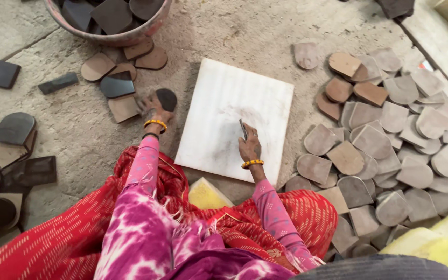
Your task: The person sits on the floor and grinds small dark stone pieces against a flat white grinding slab, rubbing each piece back and forth to smooth its surface, then sets finished pieces aside and picks up new ones from the surrounding piles.
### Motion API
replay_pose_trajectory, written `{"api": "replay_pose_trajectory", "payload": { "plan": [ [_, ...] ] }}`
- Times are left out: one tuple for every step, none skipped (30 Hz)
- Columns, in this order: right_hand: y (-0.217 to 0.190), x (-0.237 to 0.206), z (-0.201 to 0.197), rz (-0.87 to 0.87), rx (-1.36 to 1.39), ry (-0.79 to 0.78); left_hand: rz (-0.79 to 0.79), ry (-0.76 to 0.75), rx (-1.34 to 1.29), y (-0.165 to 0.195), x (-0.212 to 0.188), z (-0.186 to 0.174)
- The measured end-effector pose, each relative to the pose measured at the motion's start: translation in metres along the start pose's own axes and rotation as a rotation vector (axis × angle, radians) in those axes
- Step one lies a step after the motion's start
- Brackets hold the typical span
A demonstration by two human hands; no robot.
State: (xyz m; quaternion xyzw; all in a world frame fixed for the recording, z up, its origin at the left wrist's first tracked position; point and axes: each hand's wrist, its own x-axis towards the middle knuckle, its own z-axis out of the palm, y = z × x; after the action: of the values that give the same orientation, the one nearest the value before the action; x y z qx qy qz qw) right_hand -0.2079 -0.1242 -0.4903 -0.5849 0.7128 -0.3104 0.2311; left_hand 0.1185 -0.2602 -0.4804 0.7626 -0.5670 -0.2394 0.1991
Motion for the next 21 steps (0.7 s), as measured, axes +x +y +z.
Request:
{"api": "replay_pose_trajectory", "payload": {
  "plan": [
    [-0.003,0.002,-0.004,-0.052,-0.005,0.021,-0.023,-0.006,-0.063,-0.001,-0.006,-0.002],
    [-0.007,0.003,-0.008,0.129,0.157,-0.030,-0.041,0.009,-0.141,-0.002,-0.012,-0.007],
    [-0.011,0.005,-0.013,0.307,0.323,-0.077,-0.056,0.013,-0.225,-0.003,-0.017,-0.009],
    [-0.016,0.007,-0.018,0.484,0.494,-0.124,-0.058,0.020,-0.349,-0.003,-0.023,-0.012],
    [-0.021,0.008,-0.023,0.512,0.598,-0.112,-0.059,0.023,-0.497,0.000,-0.029,-0.013],
    [-0.026,0.009,-0.027,0.533,0.702,-0.102,-0.054,0.027,-0.647,0.004,-0.037,-0.010],
    [-0.031,0.010,-0.031,0.552,0.809,-0.091,-0.084,-0.096,-0.853,0.010,-0.046,-0.005],
    [-0.035,0.011,-0.034,0.553,0.874,-0.090,-0.168,-0.310,-1.137,0.017,-0.054,0.000],
    [-0.038,0.011,-0.036,0.557,0.938,-0.089,-0.196,-0.289,-1.188,0.027,-0.065,0.010],
    [-0.041,0.010,-0.037,0.564,0.998,-0.085,-0.229,-0.272,-1.240,0.038,-0.079,0.025],
    [-0.042,0.009,-0.037,0.576,1.027,-0.090,-0.226,-0.271,-1.153,0.049,-0.092,0.039],
    [-0.043,0.008,-0.037,0.586,1.055,-0.091,-0.221,-0.273,-1.068,0.061,-0.104,0.054],
    [-0.042,0.006,-0.037,0.597,1.082,-0.092,-0.210,-0.273,-1.025,0.070,-0.118,0.068],
    [-0.043,0.003,-0.037,0.444,0.950,-0.026,-0.199,-0.270,-0.982,0.078,-0.133,0.081],
    [-0.043,0.000,-0.037,0.292,0.817,0.036,-0.158,-0.234,-0.976,0.083,-0.145,0.091],
    [-0.042,-0.003,-0.036,0.141,0.682,0.099,-0.111,-0.197,-0.970,0.087,-0.155,0.097],
    [-0.041,-0.006,-0.035,0.115,0.450,0.162,-0.062,-0.159,-0.967,0.089,-0.162,0.103],
    [-0.041,-0.009,-0.035,0.092,0.271,0.212,-0.095,-0.160,-0.970,0.090,-0.167,0.106],
    [-0.042,-0.012,-0.035,0.085,0.147,0.234,-0.128,-0.162,-0.971,0.089,-0.170,0.107],
    [-0.044,-0.015,-0.036,0.054,0.039,0.253,-0.164,-0.162,-0.970,0.088,-0.171,0.107],
    [-0.047,-0.017,-0.037,0.013,-0.056,0.272,-0.191,-0.190,-1.021,0.087,-0.172,0.106]
  ]
}}
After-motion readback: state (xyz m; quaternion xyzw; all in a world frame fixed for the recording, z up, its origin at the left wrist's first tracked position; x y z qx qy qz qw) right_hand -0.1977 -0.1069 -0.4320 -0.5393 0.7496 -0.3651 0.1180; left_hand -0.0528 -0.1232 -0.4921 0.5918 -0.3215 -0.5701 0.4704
